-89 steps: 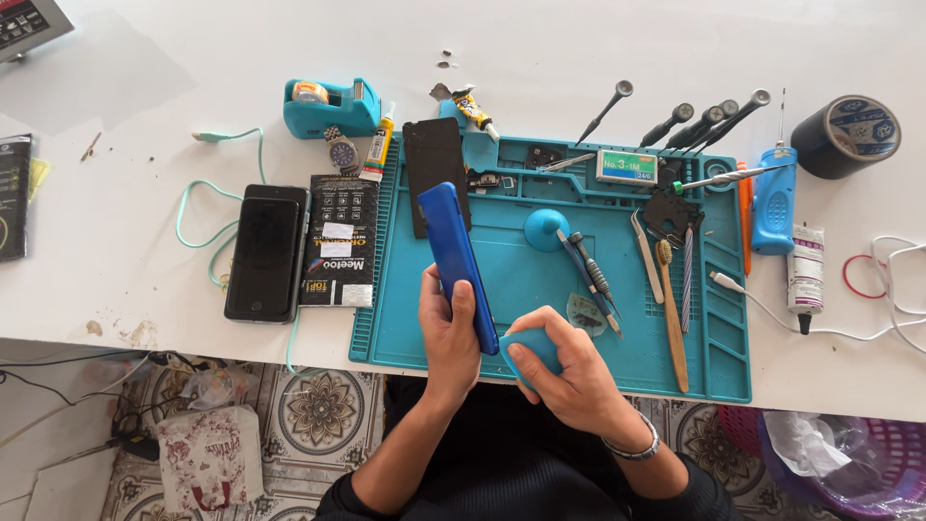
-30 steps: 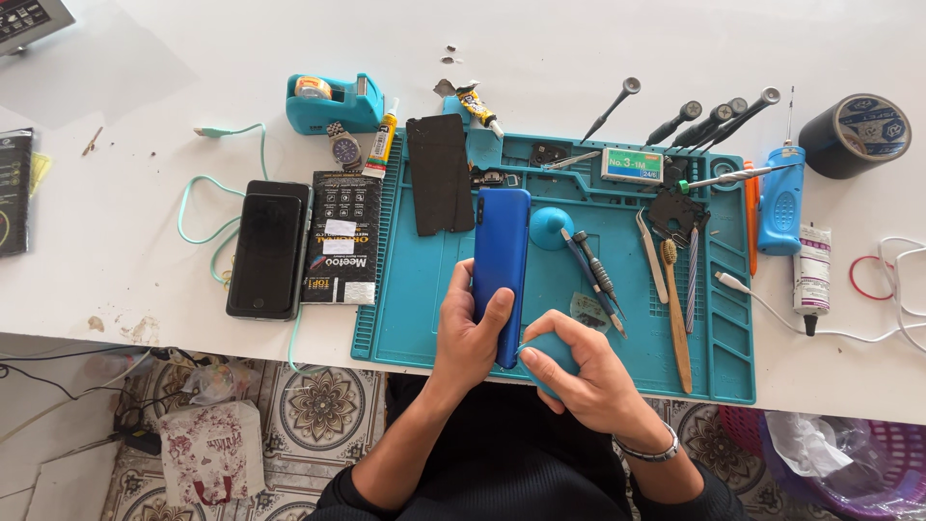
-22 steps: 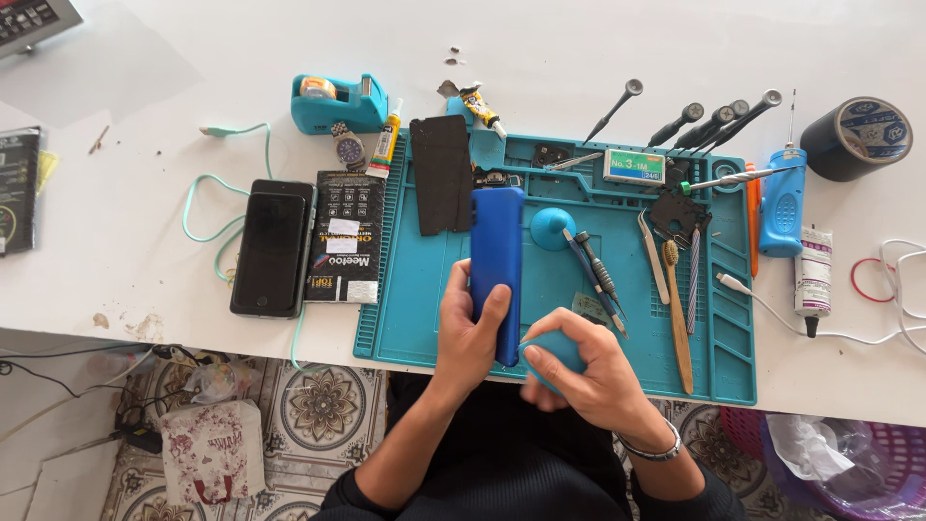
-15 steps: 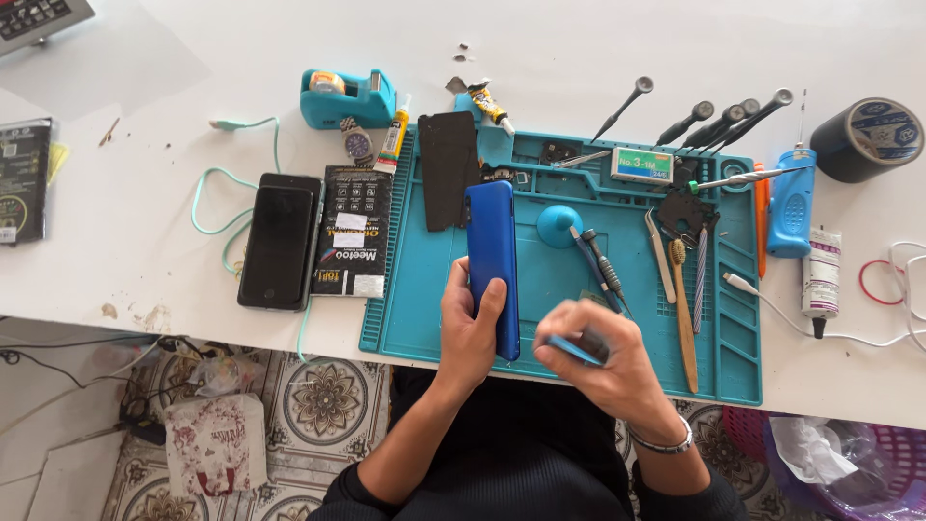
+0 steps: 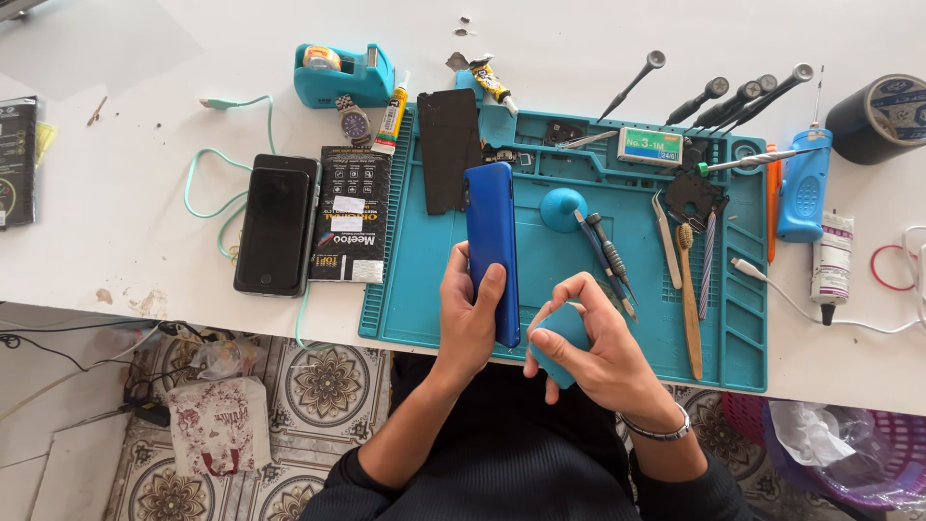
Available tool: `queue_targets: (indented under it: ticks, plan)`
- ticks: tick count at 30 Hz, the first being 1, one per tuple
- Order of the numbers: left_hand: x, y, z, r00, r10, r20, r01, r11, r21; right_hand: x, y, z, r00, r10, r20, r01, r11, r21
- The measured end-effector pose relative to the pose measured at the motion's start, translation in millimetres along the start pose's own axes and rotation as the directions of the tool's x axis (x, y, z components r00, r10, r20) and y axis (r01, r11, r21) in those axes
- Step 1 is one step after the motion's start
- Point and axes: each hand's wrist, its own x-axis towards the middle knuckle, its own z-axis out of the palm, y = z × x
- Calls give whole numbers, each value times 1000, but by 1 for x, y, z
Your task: The person holds a blue smartphone and pries around its back cover edge with a small tool, then works the cover off the body. They set the cover aside, place the exposed phone body on the mat, and use a screwdriver to unscrew components near the battery.
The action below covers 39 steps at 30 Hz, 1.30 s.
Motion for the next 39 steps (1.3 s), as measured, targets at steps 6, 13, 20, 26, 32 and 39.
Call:
queue_targets:
  ticks: [6,13,20,26,32,39]
  plan:
    - [2,-3,-2,1000,-14,-8,14,999,40,3,0,4,1000,-12,-16,12,1000,20]
    - [3,0,-4,1000,3,2,-3,997,74,10,2,9,999,37,-21,-38,999,-12]
    - [4,3,-5,1000,7,7,-8,998,69,11,-2,10,998,54,-40,-52,997,48]
    - [3,6,-4,999,22,30,-24,998,65,12,-7,13,984,137,-109,-142,989,-40]
    - [2,6,-1,999,27,22,-29,993,112,8,-11,14,983,112,-147,-140,971,-193]
    - [2,20,12,998,67,-6,-64,976,208,6,-10,9,975,126,-186,-171,952,-254]
